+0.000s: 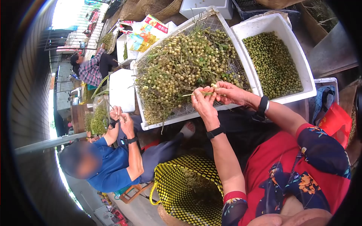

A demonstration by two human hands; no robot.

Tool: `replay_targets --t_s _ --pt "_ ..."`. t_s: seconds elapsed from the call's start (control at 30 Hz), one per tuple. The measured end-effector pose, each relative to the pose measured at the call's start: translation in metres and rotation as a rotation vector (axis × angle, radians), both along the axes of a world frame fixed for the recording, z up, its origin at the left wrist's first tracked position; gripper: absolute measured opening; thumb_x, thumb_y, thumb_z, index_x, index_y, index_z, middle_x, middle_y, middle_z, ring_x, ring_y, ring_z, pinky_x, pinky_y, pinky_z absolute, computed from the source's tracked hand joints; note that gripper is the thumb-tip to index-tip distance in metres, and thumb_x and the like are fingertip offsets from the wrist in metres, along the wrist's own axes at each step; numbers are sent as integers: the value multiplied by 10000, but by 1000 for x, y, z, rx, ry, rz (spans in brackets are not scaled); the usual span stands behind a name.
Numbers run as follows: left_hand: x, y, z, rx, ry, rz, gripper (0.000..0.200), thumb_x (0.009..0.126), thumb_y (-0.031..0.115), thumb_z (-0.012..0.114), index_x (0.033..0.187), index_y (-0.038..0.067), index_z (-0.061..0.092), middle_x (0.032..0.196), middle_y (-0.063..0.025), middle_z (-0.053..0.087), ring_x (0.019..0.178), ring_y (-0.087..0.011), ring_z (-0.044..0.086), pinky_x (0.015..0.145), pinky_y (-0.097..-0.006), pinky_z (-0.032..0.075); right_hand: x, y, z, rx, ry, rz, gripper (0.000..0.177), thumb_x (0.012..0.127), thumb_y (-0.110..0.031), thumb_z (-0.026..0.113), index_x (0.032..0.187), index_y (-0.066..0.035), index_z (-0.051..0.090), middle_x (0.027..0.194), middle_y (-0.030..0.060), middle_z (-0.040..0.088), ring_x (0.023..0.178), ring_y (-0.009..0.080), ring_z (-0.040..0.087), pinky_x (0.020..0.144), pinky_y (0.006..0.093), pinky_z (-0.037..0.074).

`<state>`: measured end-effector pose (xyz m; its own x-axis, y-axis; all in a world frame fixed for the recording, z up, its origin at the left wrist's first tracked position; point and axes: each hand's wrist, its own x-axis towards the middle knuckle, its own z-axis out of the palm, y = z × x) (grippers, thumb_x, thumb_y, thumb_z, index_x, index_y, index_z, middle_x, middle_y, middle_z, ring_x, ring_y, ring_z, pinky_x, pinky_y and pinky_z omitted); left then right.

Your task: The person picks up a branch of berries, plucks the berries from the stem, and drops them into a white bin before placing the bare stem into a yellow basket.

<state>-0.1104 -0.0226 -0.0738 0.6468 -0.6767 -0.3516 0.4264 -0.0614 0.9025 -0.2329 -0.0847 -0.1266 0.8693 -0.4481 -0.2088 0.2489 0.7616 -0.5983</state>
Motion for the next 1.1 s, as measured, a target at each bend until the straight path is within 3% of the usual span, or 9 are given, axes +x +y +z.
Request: replay_targets --t_s 0.23,0.4,0.63,0.73,0.83,0.87,0.97,1.03,1.1 --pt "4 6 -18 -84 79 9 280 1017 355 451 1028 79 492 877 -91 621 845 -229 650 736 -362 551 -3 -4 -13 313 -133 18 144 970 -224 510 995 -82 521 783 25 601 551 73 479 495 186 392" --pt "2 5 -21 -105 -53 -110 265 1028 335 428 1017 78 494 854 -77 615 766 -176 632 682 -316 555 0 -8 -15 349 -21 54 369 999 -428 458 1096 -83 545 747 19 574 527 60 456 455 165 358" --pt "1 -2 -25 -74 -198 -136 233 1023 291 455 1013 67 519 801 -38 589 724 -131 608 624 -270 517 -1 -3 -3 19 112 23 296 975 -363 553 1106 -98 554 748 -19 586 534 36 465 453 161 340" --pt "1 -8 -45 125 -838 -66 207 949 222 593 975 19 615 955 -100 574 744 -194 582 628 -319 475 6 0 -10 -20 64 -113 207 964 -307 589 980 -103 560 743 -33 586 536 21 494 454 166 363" --pt "-11 -8 -49 344 -1156 71 237 911 225 632 981 -1 638 1054 -155 554 769 -289 579 679 -401 478 14 6 -15 50 44 -159 185 976 -285 572 957 -101 553 709 -34 556 528 28 471 440 175 345" --pt "-17 -6 -50 417 -1112 74 251 917 223 596 997 -12 630 996 -189 599 782 -350 591 727 -462 475 17 8 -15 33 47 -172 187 991 -270 544 920 -98 550 694 -35 531 525 33 446 432 186 335" --pt "-21 -6 -58 517 -863 62 291 946 253 523 990 -15 628 918 -192 643 787 -329 617 746 -462 483 23 13 -20 -75 71 -182 211 998 -265 528 871 -98 546 698 -40 525 522 32 432 434 188 336" --pt "-22 -7 -56 504 -929 94 348 962 287 461 976 -17 631 857 -199 665 781 -318 632 740 -452 488 20 14 -16 -67 113 -185 199 997 -247 530 898 -82 578 717 -28 535 538 36 440 439 185 339" --pt "-27 -4 -22 333 -384 77 364 977 290 421 1000 -13 622 925 -241 634 872 -382 633 789 -459 487 16 13 -13 150 26 -189 184 987 -229 544 972 -56 606 729 -16 545 556 40 445 440 181 339"
